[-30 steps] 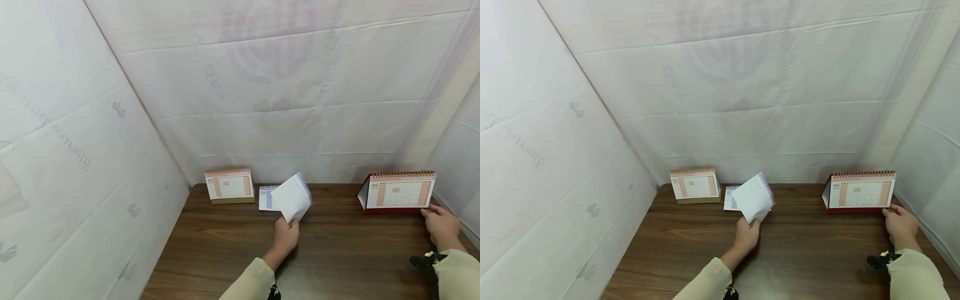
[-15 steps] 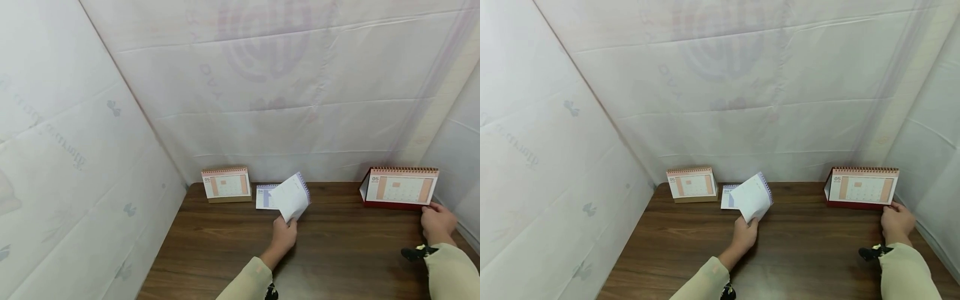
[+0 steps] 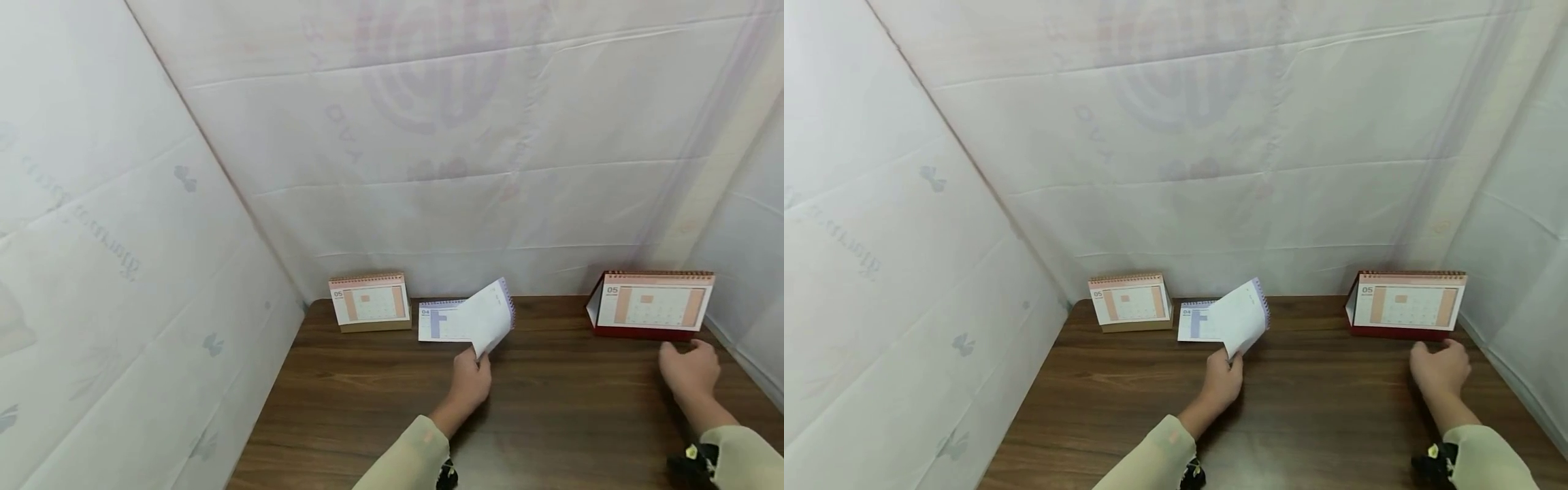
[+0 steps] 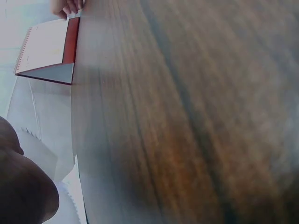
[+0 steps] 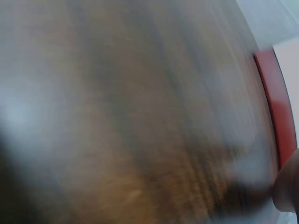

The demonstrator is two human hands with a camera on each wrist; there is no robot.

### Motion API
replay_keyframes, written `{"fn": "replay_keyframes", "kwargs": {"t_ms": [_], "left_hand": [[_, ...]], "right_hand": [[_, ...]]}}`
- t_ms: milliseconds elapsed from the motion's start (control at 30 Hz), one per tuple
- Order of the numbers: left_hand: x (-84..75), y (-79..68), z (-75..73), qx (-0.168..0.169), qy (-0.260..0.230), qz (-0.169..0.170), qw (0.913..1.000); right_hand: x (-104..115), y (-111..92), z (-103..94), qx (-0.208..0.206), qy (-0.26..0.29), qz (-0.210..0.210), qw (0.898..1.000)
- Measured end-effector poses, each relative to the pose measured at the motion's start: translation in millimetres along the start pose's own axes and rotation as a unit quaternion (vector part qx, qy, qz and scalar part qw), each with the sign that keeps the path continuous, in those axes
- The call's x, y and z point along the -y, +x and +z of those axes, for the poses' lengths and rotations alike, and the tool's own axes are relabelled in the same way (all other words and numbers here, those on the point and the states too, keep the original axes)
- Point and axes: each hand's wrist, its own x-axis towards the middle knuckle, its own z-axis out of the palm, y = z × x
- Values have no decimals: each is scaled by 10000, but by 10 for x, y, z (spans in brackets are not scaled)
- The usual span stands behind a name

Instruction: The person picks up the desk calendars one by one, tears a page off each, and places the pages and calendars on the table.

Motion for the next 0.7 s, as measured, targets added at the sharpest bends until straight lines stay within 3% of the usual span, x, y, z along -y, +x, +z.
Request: {"fn": "replay_keyframes", "kwargs": {"t_ms": [100,233,333,433,533,600,700], "left_hand": [[-5,24,-9,40,257,167,9995],[-38,23,4,189,676,347,9969],[-87,-7,37,225,1079,512,9926],[-133,-34,90,201,1603,761,9839],[-169,-45,142,189,2417,1093,9640],[-185,-42,174,243,3016,1277,9445],[-211,-23,215,492,3826,1440,9113]], "right_hand": [[48,-121,91,325,-709,-888,9930],[153,-332,230,728,-1291,-2167,9649],[243,-531,372,957,-1318,-2925,9423],[357,-746,492,1460,-757,-3295,9297],[489,-948,567,2205,197,-3271,9187],[573,-1064,599,2668,754,-3063,9106],[680,-1193,637,3098,1106,-2595,9080]]}}
